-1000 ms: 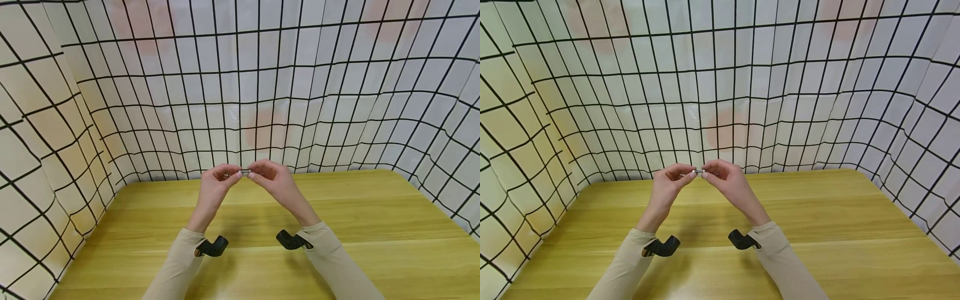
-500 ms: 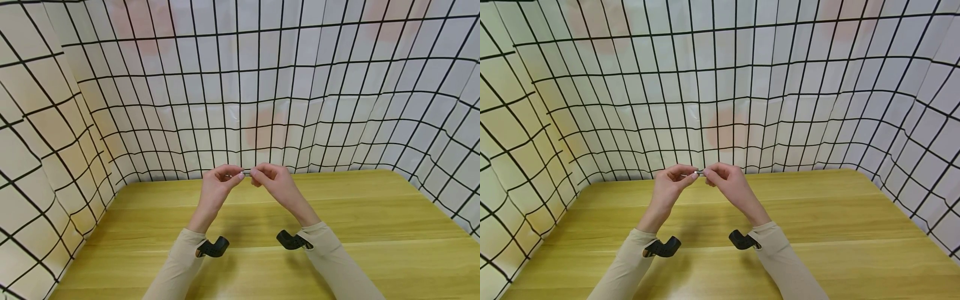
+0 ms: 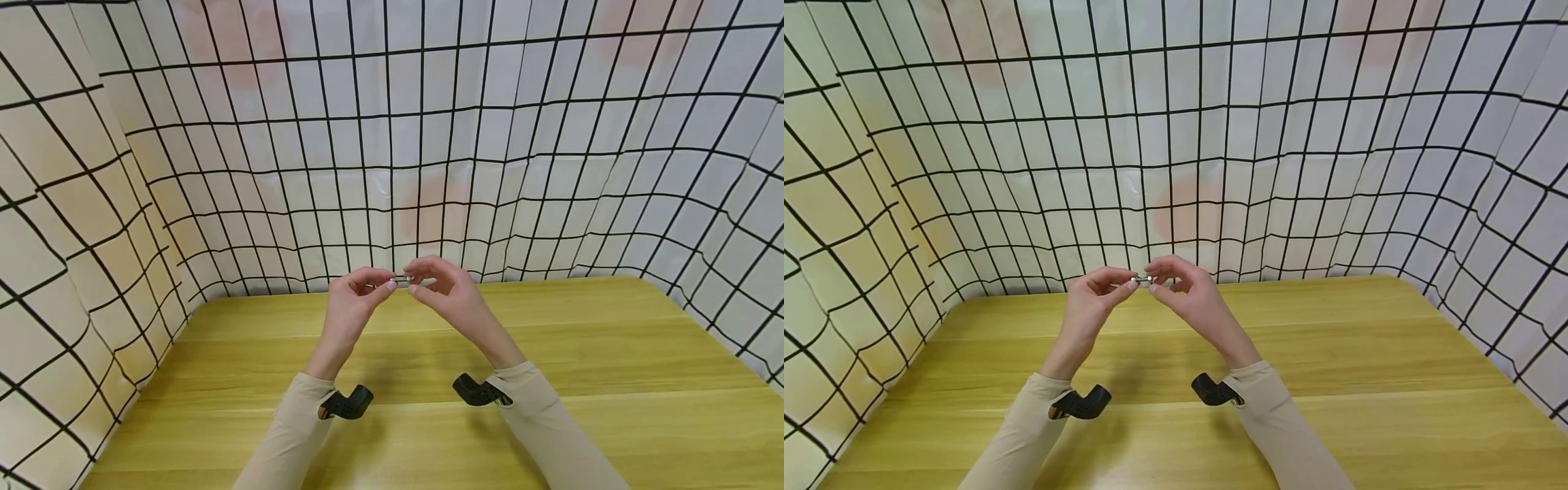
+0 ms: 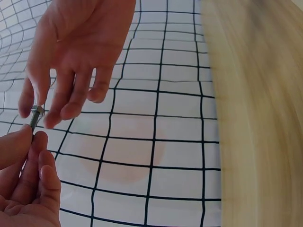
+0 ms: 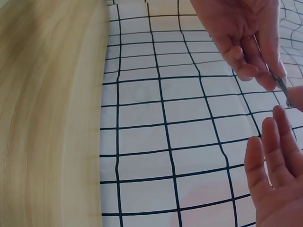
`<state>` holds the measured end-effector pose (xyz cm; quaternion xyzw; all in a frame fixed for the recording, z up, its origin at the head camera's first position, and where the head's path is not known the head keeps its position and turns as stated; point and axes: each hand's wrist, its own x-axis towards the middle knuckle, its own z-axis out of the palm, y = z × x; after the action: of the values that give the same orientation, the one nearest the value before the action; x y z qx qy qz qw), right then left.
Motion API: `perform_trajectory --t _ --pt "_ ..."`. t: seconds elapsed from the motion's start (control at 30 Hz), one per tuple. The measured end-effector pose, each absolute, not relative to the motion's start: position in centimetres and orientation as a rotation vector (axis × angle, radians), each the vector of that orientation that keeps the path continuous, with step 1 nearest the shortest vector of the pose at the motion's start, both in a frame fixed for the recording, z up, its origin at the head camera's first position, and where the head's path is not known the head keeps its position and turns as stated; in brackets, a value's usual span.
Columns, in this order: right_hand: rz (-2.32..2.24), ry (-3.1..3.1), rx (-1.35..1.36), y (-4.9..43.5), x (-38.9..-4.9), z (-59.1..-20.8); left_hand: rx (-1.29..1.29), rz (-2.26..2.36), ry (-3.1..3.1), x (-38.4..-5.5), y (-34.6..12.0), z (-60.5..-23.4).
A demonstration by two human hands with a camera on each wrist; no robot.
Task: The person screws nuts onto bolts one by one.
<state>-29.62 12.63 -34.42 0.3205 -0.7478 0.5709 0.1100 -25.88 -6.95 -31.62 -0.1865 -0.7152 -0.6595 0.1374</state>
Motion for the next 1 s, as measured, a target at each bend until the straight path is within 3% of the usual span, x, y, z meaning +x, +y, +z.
perform_trajectory --t 0.53,1.0 --pt "1.705 -2.213 0.852 11.9 -27.7 -32.7 -0.549 -1.907 -2.050 -28.3 -7.2 -34.1" --pt "1.692 -2.248 0.785 12.5 -29.5 -34.5 -0.558 -1.873 -2.078 -28.4 -7.2 -34.2"
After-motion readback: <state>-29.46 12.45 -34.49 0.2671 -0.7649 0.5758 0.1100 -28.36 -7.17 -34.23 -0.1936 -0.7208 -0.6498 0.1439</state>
